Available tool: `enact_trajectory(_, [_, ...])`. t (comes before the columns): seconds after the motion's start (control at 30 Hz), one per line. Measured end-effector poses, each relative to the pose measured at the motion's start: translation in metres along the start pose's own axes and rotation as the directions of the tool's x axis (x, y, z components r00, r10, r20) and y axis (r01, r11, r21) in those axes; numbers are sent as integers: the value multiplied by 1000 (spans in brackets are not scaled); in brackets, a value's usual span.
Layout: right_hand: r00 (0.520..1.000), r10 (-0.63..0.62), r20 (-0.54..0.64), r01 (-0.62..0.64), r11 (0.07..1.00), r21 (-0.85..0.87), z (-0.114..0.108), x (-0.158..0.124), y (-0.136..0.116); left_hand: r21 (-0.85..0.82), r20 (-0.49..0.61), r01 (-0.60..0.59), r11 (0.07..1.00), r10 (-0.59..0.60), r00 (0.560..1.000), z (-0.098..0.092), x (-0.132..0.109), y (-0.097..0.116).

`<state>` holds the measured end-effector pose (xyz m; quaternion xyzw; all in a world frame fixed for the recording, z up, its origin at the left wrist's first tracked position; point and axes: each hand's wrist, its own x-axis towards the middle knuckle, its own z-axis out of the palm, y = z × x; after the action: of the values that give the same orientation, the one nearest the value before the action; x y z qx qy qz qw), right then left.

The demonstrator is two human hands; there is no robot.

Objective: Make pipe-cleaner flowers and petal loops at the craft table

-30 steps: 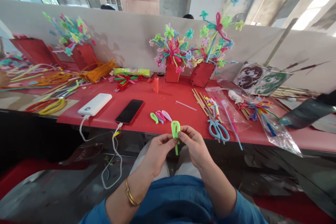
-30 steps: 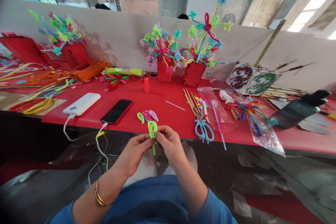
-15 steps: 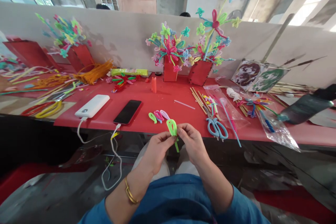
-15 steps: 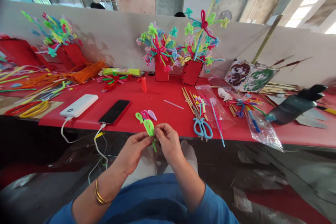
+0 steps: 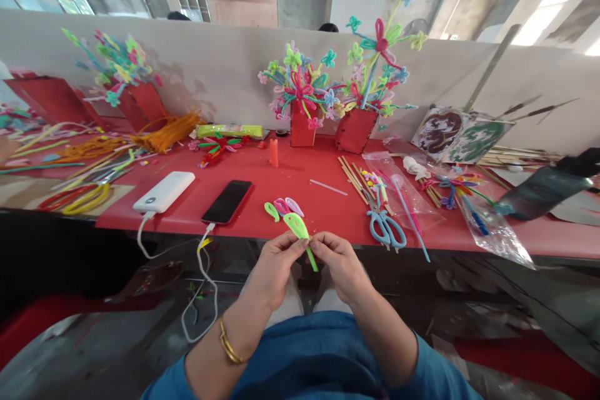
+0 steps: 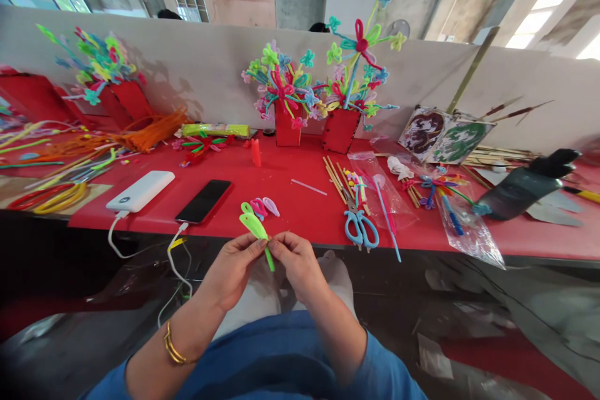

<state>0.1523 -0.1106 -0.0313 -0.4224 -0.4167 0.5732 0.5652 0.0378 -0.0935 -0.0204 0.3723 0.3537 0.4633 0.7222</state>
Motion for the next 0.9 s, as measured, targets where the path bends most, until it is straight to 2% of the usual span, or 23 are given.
enact_trajectory(0.17, [988, 104, 118, -126, 973, 195, -2, -1, 2, 23, 56, 0, 1000, -1, 998, 2, -2, 3])
enact_trajectory(0.3, [961, 173, 217, -251, 876, 413, 0, -3, 4, -5, 121, 43, 999, -42, 992, 5, -3, 3])
enact_trajectory(0.43, [959, 177, 223, -273, 792, 546, 5, -7, 6, -72, 134, 77, 994, -66, 989, 5, -3, 1])
enact_trajectory(0.57, [957, 177, 232, -281, 773, 569, 8, -12, 3, -100, 136, 125, 987, -111, 984, 8, -6, 1])
enact_trajectory(0.67, [952, 186, 243, -293, 781, 552, 11, -12, 1, -101, 138, 145, 984, -131, 982, 10, -7, 1])
enact_trajectory(0.77, [959, 196, 206, -270, 852, 449, 12, -10, 6, -101, 116, 144, 984, -132, 984, 8, -5, -2])
enact_trajectory(0.83, [986, 147, 76, -163, 943, 289, 11, -8, 11, -149, 55, 121, 981, -114, 992, 5, -2, -6])
enact_trajectory(0.9, [998, -28, -57, 29, 999, 15, 8, -7, 17, -221, -30, 83, 972, -92, 995, 2, 1, -9])
